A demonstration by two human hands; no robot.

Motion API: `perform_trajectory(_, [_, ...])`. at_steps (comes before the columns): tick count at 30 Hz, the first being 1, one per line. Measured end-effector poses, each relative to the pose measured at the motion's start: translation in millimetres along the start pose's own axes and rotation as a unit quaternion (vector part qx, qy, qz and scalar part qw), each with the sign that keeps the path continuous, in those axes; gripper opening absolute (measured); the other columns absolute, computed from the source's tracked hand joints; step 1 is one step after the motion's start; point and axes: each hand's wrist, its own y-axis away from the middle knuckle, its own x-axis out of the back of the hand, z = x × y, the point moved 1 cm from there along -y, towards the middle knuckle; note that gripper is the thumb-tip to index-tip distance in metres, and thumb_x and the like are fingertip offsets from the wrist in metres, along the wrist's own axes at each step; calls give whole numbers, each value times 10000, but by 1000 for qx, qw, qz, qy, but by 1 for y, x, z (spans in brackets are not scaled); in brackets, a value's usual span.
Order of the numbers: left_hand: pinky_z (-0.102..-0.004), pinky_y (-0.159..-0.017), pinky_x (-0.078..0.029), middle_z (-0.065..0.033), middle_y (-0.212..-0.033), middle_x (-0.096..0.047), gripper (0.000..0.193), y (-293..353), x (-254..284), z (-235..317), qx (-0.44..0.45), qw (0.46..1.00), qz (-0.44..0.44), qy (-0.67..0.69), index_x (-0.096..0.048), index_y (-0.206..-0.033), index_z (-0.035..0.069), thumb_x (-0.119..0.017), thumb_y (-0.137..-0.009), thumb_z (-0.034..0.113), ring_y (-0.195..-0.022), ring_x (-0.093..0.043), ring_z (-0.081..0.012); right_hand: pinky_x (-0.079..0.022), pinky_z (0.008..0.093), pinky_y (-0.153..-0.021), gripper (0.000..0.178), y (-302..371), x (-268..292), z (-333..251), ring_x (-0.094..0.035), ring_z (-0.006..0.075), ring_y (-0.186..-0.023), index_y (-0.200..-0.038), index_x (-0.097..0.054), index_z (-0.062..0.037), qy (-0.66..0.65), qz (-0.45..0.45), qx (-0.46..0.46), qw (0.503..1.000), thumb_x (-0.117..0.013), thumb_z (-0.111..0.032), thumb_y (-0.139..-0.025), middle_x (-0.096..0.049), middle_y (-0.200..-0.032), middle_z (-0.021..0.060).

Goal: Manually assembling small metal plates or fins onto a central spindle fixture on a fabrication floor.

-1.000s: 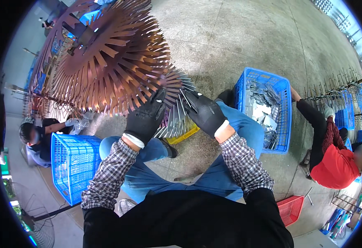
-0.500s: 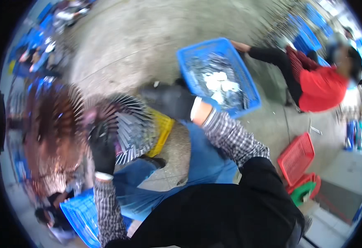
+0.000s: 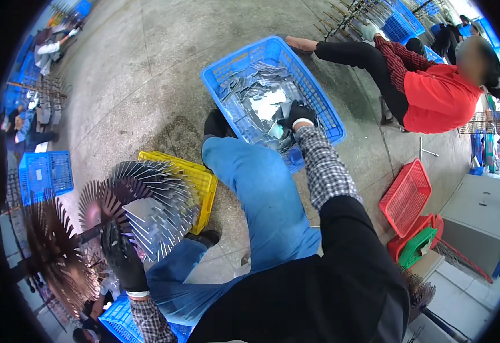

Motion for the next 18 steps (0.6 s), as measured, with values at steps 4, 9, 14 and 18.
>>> perform_trajectory(4, [-416, -1123, -427, -141, -1424, -608, 444, -8, 0, 8, -17, 1000, 5, 12, -595, -1393, 19, -510, -957, 11, -1293, -567, -326, -554, 458, -877, 687, -11, -11, 23, -699, 401, -1000, -1288, -614, -15, -40, 53, 14, 998, -719, -541, -858, -718, -1112, 209])
perform_trajectory(9, [-416, -1097, -443, -146, -1390, -618, 422, -5, 16, 10, -21, 999, 19, 40, -622, -1344, 22, -527, -934, -1, -1257, -580, -323, -562, 425, -870, 552, 39, 85, 20, -709, 367, -986, -1287, -609, 28, -362, -35, 78, 928, -685, -375, -918, -702, -1140, 223])
perform_trajectory(14, [-413, -1052, -461, -154, -1311, -641, 397, 6, 60, 39, -9, 994, 53, 100, -649, -1279, 18, -539, -898, 2, -1183, -599, -321, -559, 365, -896, 521, 156, 208, -21, -699, 311, -1045, -1391, -560, 43, -536, -82, 246, 804, -674, -124, -910, -679, -1244, 200])
perform_trajectory(18, [-404, -986, -473, -153, -1188, -658, 371, -4, 81, 86, -57, 979, 77, 180, -674, -1186, 20, -550, -837, 36, -1075, -604, -320, -547, 383, -921, 556, 225, 230, -73, -671, 292, -1088, -1385, -577, 15, -204, 345, 533, 745, -712, -75, -853, -666, -1309, 156])
